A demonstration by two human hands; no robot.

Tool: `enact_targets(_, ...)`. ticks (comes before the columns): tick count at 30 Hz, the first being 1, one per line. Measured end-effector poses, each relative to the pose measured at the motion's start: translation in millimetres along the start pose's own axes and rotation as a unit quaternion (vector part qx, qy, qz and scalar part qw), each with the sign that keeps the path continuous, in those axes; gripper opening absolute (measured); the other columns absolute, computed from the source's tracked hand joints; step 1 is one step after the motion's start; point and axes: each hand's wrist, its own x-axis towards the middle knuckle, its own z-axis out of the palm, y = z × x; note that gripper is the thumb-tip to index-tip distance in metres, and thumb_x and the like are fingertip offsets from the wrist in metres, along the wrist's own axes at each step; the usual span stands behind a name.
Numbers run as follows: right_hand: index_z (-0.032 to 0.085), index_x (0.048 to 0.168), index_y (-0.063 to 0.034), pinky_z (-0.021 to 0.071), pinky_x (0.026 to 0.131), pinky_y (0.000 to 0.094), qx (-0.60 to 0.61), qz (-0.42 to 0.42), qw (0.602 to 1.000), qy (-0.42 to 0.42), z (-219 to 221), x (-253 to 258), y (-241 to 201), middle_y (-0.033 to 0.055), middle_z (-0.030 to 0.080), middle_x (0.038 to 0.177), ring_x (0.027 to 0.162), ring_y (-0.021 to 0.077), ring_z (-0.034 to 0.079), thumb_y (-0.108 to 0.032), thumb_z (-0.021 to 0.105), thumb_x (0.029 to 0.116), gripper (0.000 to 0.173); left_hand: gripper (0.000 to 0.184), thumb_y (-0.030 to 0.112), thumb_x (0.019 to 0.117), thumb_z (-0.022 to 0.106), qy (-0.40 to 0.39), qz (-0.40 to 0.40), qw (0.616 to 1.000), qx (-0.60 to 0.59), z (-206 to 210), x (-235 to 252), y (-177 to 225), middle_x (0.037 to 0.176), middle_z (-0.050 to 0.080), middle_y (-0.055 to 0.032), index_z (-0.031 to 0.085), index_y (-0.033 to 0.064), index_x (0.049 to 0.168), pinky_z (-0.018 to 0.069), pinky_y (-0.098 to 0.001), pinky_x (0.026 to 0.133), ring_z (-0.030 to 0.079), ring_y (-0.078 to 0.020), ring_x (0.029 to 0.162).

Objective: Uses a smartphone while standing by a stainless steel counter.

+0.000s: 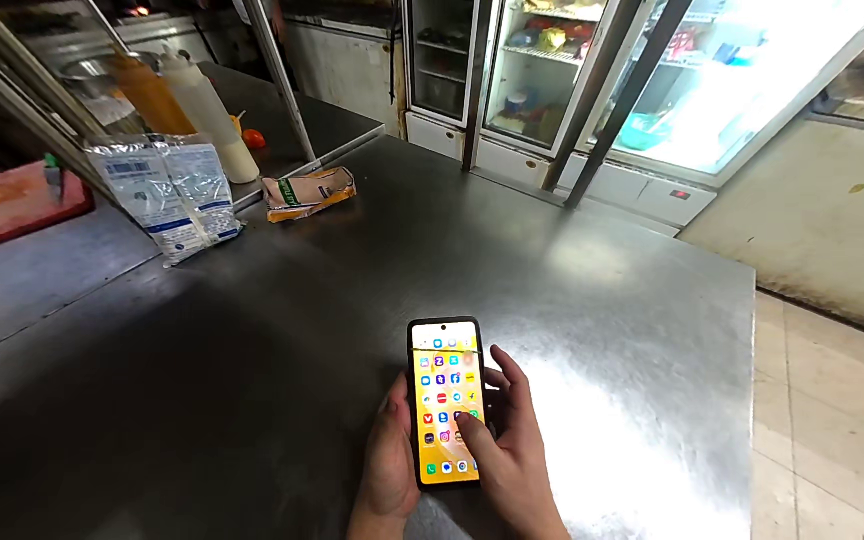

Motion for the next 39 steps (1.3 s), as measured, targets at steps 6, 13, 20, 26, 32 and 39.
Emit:
enact_targets(6, 0.041, 0.153, -0.004, 0.0616, 0.079, 0.0284, -0.043, -0.043, 0.998, 0.027, -3.8, -0.1, 3.1, 0.0134, 0.059, 0.125, 0.097, 0.0132, 0.068, -0.029, 0.066, 0.0884, 0.073, 0.095, 0.066, 0.0888, 0.061, -0.066, -0.012, 0.997, 0.039, -5.2, -0.9, -5.1, 0.126, 0.065, -0.0202, 0.038, -0.0059, 0.146, 0.0556, -0.0446, 0.099, 0.067, -0.0271, 0.113)
enact_targets(13, 0.048, 0.143, -0.0014, 0.0622, 0.073, 0.0271, -0.046, -0.043, 0.997, 0.045, -4.6, -0.3, 2.8, 0.012, 0.06, 0.121, 0.091, 0.0121, 0.069, -0.026, 0.065, 0.0881, 0.063, 0.089, 0.063, 0.0912, 0.06, -0.104, -0.013, 0.993, 0.044, -7.5, 0.5, -7.2, 0.126, 0.065, -0.0196, 0.04, -0.0056, 0.145, 0.0548, -0.0428, 0.1, 0.067, -0.0259, 0.114)
enact_targets(20, 0.061, 0.134, -0.0114, 0.0591, 0.081, 0.029, -0.079, -0.095, 0.992, 0.026, -3.6, -1.6, 8.7, 0.0128, 0.055, 0.129, 0.107, 0.0155, 0.063, -0.034, 0.064, 0.0878, 0.051, 0.093, 0.066, 0.0871, 0.063, -0.047, -0.013, 0.999, 0.018, -6.6, 0.7, -4.4, 0.125, 0.065, -0.0211, 0.042, -0.0031, 0.145, 0.0557, -0.0466, 0.097, 0.067, -0.029, 0.113)
enact_targets(26, 0.068, 0.129, -0.0364, 0.0544, 0.091, 0.0307, -0.157, -0.121, 0.98, -0.01, 0.4, -3.2, 11.3, 0.0207, 0.04, 0.143, 0.123, 0.0184, 0.053, -0.045, 0.063, 0.0866, 0.044, 0.094, 0.067, 0.0859, 0.064, -0.024, -0.012, 0.999, 0.039, -6.2, 0.2, -4.9, 0.122, 0.066, -0.019, 0.042, -0.0038, 0.144, 0.0566, -0.0436, 0.095, 0.068, -0.0261, 0.11)
enact_targets(32, 0.063, 0.137, -0.0258, 0.0563, 0.088, 0.0291, -0.139, -0.108, 0.984, -0.001, 0.0, -3.6, 10.7, 0.0187, 0.043, 0.142, 0.118, 0.0162, 0.056, -0.044, 0.064, 0.0865, 0.054, 0.094, 0.067, 0.0866, 0.064, -0.03, -0.012, 0.999, 0.043, -7.1, 0.5, -5.3, 0.123, 0.065, -0.0204, 0.042, -0.0038, 0.144, 0.056, -0.0443, 0.097, 0.067, -0.0273, 0.112)
enact_targets(39, 0.029, 0.152, 0.0012, 0.0622, 0.08, 0.0343, 0.077, 0.069, 0.994, -0.039, -5.6, 1.2, -1.1, 0.014, 0.066, 0.121, 0.098, 0.0203, 0.071, -0.017, 0.063, 0.0845, 0.077, 0.095, 0.069, 0.0834, 0.065, -0.005, -0.012, 1.0, 0.005, -5.2, 0.7, -0.7, 0.122, 0.067, -0.0206, 0.042, -0.0007, 0.144, 0.0573, -0.0476, 0.094, 0.069, -0.0294, 0.11)
